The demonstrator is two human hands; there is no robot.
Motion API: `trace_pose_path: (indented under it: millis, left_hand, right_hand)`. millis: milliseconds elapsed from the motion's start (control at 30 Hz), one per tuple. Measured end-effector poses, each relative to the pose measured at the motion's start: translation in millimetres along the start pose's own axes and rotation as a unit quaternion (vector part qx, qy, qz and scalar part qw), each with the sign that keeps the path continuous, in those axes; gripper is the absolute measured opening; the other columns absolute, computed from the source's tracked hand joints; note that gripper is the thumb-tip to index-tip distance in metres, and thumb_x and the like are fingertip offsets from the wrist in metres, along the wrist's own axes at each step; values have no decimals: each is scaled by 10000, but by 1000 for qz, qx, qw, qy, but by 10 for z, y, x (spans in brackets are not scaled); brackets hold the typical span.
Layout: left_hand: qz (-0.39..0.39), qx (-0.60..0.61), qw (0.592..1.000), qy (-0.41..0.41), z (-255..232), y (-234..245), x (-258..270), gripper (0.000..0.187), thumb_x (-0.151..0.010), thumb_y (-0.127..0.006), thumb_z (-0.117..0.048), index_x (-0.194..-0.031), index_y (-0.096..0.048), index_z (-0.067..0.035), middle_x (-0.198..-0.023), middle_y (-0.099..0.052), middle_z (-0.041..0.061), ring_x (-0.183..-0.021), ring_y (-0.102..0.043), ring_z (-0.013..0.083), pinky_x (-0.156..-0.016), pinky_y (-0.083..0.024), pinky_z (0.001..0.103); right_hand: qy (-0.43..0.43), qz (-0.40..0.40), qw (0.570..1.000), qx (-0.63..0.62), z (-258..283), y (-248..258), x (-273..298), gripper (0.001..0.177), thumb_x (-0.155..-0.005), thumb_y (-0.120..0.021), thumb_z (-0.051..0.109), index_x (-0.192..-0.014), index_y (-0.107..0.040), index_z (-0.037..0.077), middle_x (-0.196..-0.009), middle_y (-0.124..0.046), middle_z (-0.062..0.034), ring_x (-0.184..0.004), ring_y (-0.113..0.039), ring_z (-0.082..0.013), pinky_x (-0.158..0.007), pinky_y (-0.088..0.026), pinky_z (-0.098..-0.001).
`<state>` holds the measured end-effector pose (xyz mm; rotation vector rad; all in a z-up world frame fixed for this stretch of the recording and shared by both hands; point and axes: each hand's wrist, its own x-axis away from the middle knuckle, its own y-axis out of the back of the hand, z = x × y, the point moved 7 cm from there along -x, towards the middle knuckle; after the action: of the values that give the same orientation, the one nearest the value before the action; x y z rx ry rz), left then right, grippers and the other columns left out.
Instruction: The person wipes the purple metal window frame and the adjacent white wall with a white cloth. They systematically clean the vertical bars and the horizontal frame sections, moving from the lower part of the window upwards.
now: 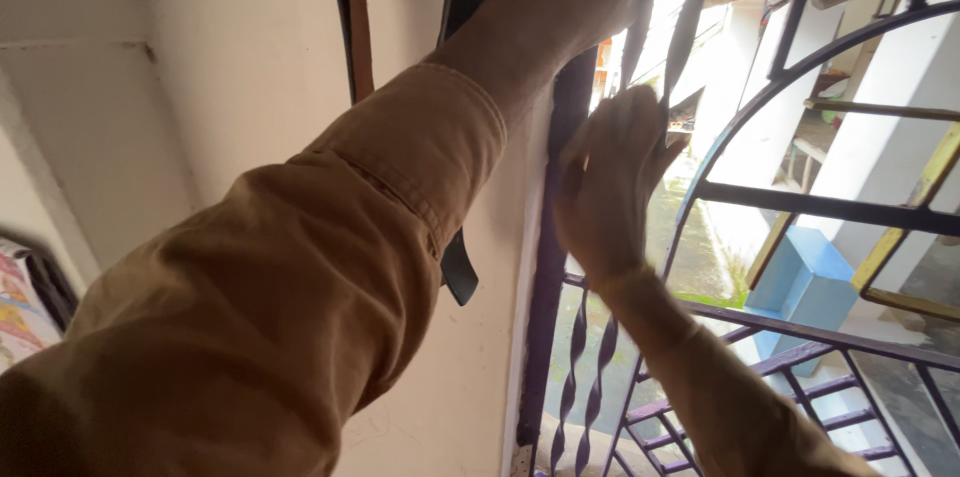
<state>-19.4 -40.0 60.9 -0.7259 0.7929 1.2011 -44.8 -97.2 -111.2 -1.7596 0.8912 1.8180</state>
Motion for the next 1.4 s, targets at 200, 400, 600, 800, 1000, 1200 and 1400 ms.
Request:
trace_pose_path:
  millis: [200,400,600,800,1000,1200,1400]
  left_hand:
    - [-2,9,1000,-4,9,-22,-6,79,-741,-797,-168,-745,-736,-119,-501,-649,45,-413,-646,200,-362,-506,362]
    - [8,23,1000,3,18,-53,66,92,-737,-796,-192,-725,-737,-123,-481,-641,44,-389,-634,199,-352,-501,365]
    - [55,18,998,20,8,-45,5,111,-742,-788,-209,-691,-726,-132,-450,-624,31,-368,-612,192,-320,-479,357]
    - [29,11,1000,3,-7,71,9,136,-722,-791,-217,-649,-706,-140,-426,-594,15,-321,-574,179,-309,-451,352]
    - [2,-5,1000,-16,1,-35,72,113,-678,-759,-159,-601,-677,-145,-400,-549,2,-280,-502,166,-276,-404,350]
    - [-13,-20,999,-39,5,-217,119,130,-703,-748,-153,-605,-663,-147,-401,-537,-8,-280,-486,156,-269,-389,344]
    - [-11,-8,1000,-21,-17,-47,100,124,-715,-729,-150,-613,-657,-155,-417,-543,3,-297,-489,153,-271,-365,332]
  right_hand:
    - [-37,14,998,47,-156,-147,-457,461,-915,-525,21,-1372,-538,-36,-1547,-408,-283,-1525,-288,-423,-1205,-14,-741]
    - [24,45,995,90,-14,-4,-149,162,-904,-581,85,-1029,-598,-16,-1296,-513,-261,-1305,-443,-421,-1259,-80,-681]
    - [-16,114,990,82,-189,-86,-181,99,-890,-581,64,-943,-602,-16,-1097,-505,-225,-1183,-462,-410,-1256,-90,-678]
    - [21,2,1000,10,-218,-105,-263,391,-772,-522,-17,-1156,-565,-78,-1188,-479,-229,-1300,-424,-409,-1186,11,-748]
    - [-4,24,998,53,-139,-110,-139,250,-865,-519,-33,-1112,-555,-14,-1150,-503,-190,-1241,-476,-381,-1289,-44,-699]
    - [12,46,996,81,-41,-38,33,379,-885,-518,59,-1232,-536,-91,-1264,-495,-308,-1317,-438,-493,-1227,-132,-674]
    - [-2,146,984,102,26,-61,735,615,-855,-530,95,-1402,-451,-174,-1324,-462,-362,-1373,-398,-488,-1220,-134,-674]
